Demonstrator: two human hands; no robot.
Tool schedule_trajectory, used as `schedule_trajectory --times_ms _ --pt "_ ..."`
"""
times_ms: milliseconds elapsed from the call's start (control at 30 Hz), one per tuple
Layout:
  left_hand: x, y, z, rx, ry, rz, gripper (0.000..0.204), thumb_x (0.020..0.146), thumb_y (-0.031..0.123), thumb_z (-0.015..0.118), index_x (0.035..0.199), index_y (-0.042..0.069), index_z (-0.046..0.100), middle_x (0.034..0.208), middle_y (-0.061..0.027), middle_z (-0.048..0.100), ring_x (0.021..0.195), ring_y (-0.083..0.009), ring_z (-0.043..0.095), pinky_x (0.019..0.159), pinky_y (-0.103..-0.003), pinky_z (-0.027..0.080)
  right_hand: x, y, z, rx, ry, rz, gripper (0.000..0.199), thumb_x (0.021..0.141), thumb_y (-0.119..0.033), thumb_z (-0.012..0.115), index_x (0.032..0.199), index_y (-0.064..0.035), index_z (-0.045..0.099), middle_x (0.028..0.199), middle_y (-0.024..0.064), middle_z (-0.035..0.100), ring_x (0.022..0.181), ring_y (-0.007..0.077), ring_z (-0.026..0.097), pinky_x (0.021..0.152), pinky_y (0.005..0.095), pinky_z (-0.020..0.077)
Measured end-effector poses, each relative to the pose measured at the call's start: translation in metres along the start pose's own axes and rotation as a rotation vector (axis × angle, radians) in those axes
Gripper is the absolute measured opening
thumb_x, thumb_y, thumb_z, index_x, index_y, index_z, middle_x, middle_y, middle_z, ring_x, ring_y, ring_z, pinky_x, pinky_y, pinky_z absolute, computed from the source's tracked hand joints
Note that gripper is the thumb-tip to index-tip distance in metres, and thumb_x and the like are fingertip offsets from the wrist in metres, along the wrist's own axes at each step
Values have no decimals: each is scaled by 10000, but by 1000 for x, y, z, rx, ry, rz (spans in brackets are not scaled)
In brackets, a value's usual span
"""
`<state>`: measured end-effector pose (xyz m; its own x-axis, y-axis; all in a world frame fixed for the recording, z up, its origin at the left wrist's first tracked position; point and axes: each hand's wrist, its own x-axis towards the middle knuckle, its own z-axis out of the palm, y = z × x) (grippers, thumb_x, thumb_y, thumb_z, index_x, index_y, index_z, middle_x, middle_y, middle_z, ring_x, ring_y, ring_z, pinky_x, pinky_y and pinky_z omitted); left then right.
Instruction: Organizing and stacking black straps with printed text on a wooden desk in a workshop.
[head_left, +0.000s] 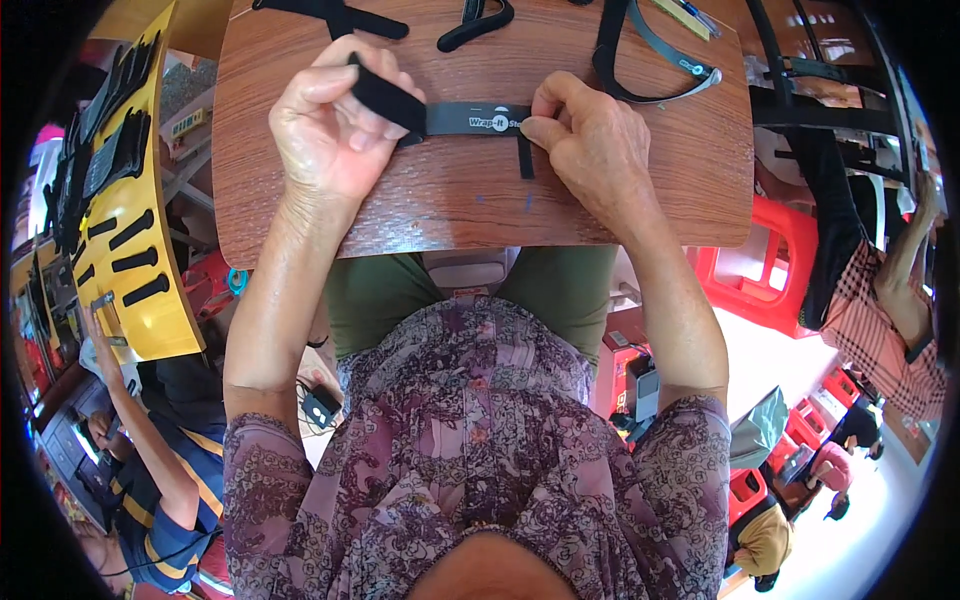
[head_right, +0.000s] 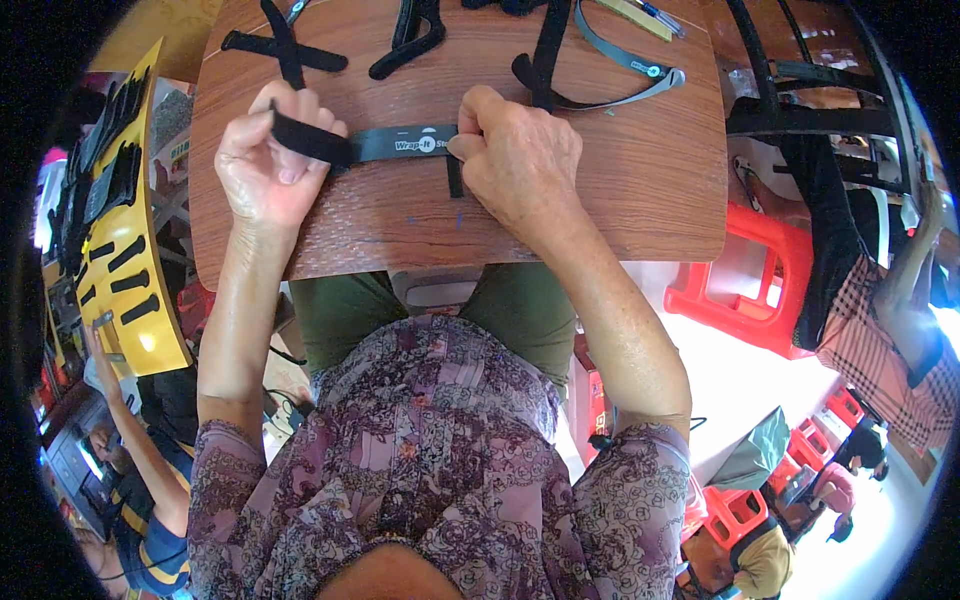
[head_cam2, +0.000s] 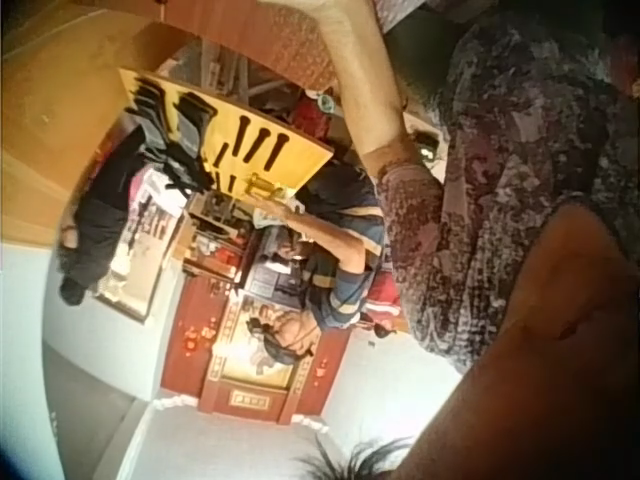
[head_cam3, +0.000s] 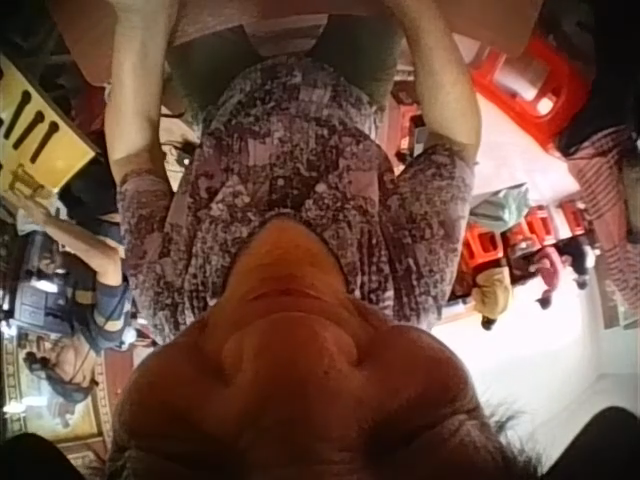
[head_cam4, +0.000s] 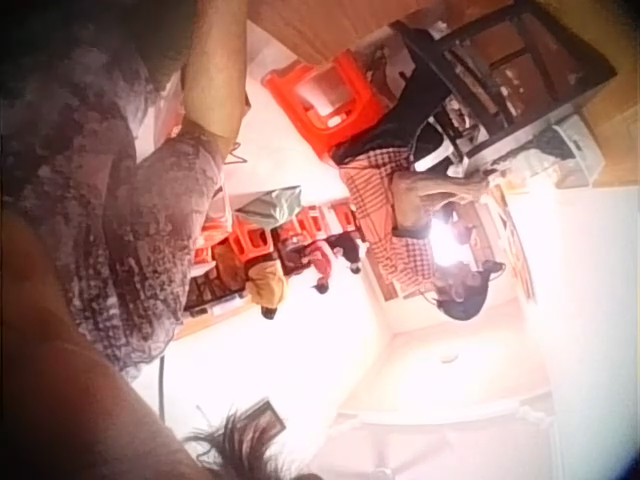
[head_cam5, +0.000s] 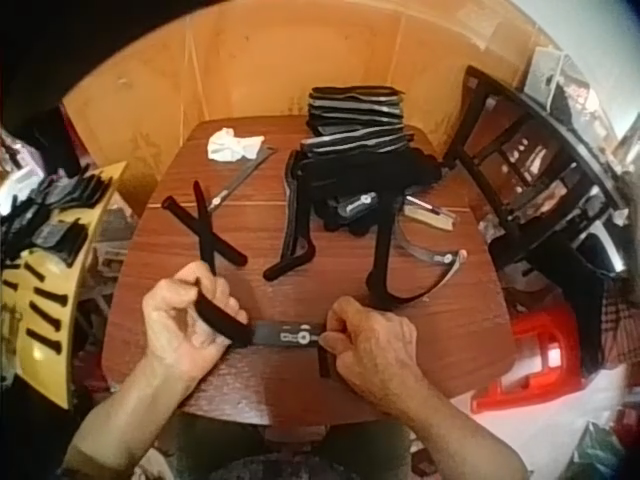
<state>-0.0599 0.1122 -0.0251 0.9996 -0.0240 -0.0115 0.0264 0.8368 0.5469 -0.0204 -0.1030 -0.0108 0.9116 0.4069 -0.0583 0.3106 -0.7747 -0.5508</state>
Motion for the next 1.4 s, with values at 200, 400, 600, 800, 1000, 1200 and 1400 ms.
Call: schedule_trajectory --times_ms 200,400,600,800,1000,1200,1400 --pt "-10 -17 26 710 58 -133 102 774 105 647 803 10 621 634 -25 590 491 -24 458 404 -160 296 -4 1 1 26 27 4 136 747 -190 657 753 -84 573 660 131 627 675 344 618 609 449 444" --pt "-15 -27 25 988 -28 -160 104 794 118 675 839 39 625 636 60 535 539 8 430 470 -147 332 -5 12 -2 206 -8 13 178 750 -213 668 785 -48 610 653 138 619 642 298 614 597 393 457" --pt "-14 -32 21 1088 -118 -56 134 768 87 709 842 33 611 670 76 523 556 9 411 494 -152 336 -9 13 -18 831 -56 189 319 788 -315 682 759 -2 633 624 35 603 580 89 543 531 226 425" --pt "-13 -35 18 1134 -175 -14 132 768 55 698 859 31 605 699 74 526 581 7 438 507 -149 346 -13 -5 -15 737 -97 129 393 765 -354 717 760 33 649 632 44 611 581 88 538 519 232 422" --pt "-15 -31 22 1028 -167 -34 152 768 46 687 900 26 614 707 48 570 602 0 478 513 -160 389 -12 -9 0 654 -88 58 293 766 -241 686 757 50 654 619 77 617 561 101 540 505 251 417" --pt "-30 -5 19 1117 183 221 183 772 -10 665 945 22 617 710 32 574 620 -22 501 526 -178 419 -13 -8 -6 712 -128 190 180 786 -110 615 713 54 633 600 69 619 531 91 531 486 261 420" --pt "-45 10 -2 1667 263 310 236 722 16 707 937 27 610 661 -20 551 575 -88 525 518 -243 433 -8 -3 -1 579 -104 201 153 767 -105 613 715 36 638 563 74 609 521 115 561 496 274 438"
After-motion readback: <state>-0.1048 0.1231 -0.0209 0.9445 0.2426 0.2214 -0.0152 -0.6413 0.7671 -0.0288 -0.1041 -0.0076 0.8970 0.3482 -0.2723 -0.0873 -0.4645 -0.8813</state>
